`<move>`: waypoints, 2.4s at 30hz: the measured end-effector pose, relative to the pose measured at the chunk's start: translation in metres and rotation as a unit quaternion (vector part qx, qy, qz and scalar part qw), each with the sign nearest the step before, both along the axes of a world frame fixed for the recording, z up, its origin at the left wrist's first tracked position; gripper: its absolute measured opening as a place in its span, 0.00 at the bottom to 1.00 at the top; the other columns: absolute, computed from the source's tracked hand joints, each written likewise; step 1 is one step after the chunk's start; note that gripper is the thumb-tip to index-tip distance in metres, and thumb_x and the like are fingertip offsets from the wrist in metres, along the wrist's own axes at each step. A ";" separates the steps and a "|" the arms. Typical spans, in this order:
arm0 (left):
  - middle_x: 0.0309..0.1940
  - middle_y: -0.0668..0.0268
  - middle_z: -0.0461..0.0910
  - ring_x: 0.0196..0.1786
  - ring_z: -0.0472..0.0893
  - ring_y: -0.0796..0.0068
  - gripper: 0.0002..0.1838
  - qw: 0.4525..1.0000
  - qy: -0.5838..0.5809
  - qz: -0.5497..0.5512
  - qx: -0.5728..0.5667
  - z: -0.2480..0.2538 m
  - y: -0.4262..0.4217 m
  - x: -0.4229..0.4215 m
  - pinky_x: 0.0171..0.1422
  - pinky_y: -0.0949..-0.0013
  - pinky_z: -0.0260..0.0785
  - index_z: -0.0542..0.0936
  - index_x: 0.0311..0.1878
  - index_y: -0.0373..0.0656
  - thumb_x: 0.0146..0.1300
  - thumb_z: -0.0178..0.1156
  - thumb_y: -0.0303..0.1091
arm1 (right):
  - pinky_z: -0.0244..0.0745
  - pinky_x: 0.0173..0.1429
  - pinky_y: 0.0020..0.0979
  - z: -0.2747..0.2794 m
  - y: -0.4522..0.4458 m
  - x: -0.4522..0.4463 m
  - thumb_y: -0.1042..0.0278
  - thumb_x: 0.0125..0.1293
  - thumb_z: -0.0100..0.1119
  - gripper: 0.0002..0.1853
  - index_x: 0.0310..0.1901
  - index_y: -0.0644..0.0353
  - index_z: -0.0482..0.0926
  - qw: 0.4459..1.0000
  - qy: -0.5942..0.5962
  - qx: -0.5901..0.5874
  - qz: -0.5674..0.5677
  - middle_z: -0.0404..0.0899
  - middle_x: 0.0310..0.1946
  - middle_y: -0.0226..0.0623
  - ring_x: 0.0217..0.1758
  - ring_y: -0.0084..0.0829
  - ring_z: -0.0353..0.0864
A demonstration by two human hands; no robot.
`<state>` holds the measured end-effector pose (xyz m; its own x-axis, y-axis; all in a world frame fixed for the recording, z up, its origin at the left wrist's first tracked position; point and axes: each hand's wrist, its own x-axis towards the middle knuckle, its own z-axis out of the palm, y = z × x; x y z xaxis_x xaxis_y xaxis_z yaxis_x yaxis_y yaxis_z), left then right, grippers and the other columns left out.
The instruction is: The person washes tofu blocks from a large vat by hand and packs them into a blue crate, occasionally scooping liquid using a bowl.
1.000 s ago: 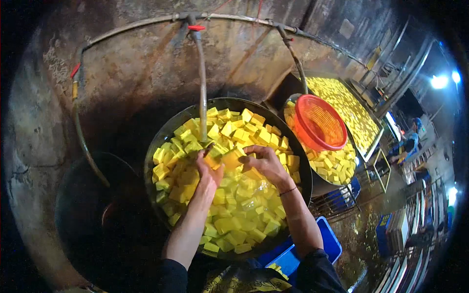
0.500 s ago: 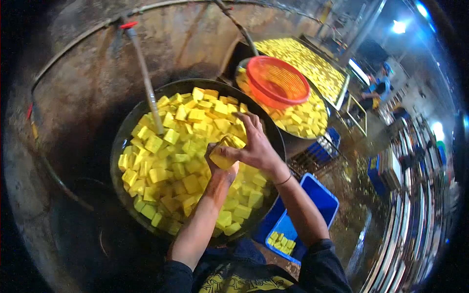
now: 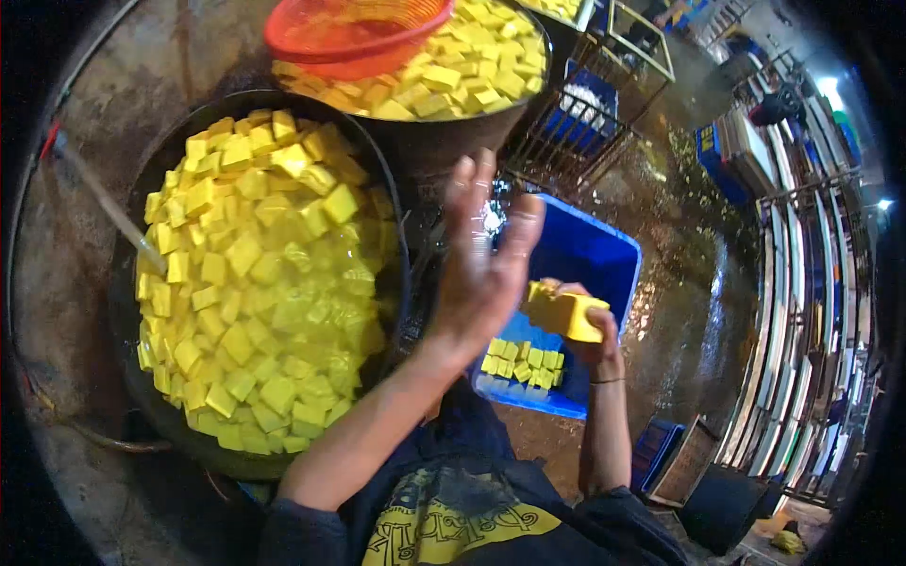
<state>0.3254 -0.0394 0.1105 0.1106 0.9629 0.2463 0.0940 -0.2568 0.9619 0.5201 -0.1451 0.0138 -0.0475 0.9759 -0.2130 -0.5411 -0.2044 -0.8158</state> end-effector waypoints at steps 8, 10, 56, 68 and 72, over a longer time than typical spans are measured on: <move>0.64 0.59 0.65 0.65 0.65 0.64 0.25 0.996 0.008 0.075 0.038 -0.024 0.018 -0.041 0.64 0.61 0.60 0.67 0.63 0.37 0.64 0.55 0.34 | 0.72 0.51 0.41 -0.332 0.019 0.043 0.38 0.51 0.59 0.29 0.42 0.57 0.82 0.844 -0.408 -0.348 -0.022 0.81 0.40 0.47 0.47 0.45 0.79; 0.66 0.55 0.63 0.66 0.65 0.60 0.27 0.991 0.060 0.113 0.041 -0.027 0.018 -0.053 0.64 0.57 0.62 0.64 0.64 0.34 0.65 0.53 0.36 | 0.49 0.66 0.62 -0.374 0.015 0.007 0.35 0.46 0.59 0.34 0.47 0.55 0.82 0.619 -0.697 -0.357 0.063 0.70 0.56 0.60 0.66 0.57 0.60; 0.54 0.42 0.72 0.67 0.63 0.50 0.22 0.827 0.551 -0.097 -0.059 -0.081 0.079 -0.328 0.69 0.58 0.60 0.76 0.49 0.29 0.47 0.58 0.24 | 0.76 0.35 0.41 0.059 0.252 -0.345 0.61 0.54 0.60 0.09 0.28 0.57 0.79 0.399 -0.780 0.401 0.267 0.81 0.32 0.46 0.35 0.41 0.82; 0.58 0.55 0.68 0.59 0.70 0.61 0.27 0.947 0.216 0.004 -0.237 -0.080 0.045 -0.351 0.63 0.60 0.68 0.70 0.59 0.46 0.55 0.59 0.18 | 0.77 0.37 0.34 0.046 0.282 -0.337 0.57 0.53 0.63 0.15 0.32 0.63 0.81 0.569 -0.571 0.468 0.360 0.81 0.26 0.48 0.31 0.39 0.82; 0.55 0.59 0.66 0.58 0.70 0.67 0.31 0.941 -0.216 0.057 -0.256 -0.090 0.038 -0.353 0.58 0.64 0.72 0.62 0.63 0.51 0.57 0.61 0.24 | 0.75 0.40 0.28 0.077 0.263 -0.333 0.66 0.54 0.68 0.17 0.40 0.69 0.78 0.783 -0.349 0.259 0.445 0.82 0.31 0.38 0.33 0.28 0.81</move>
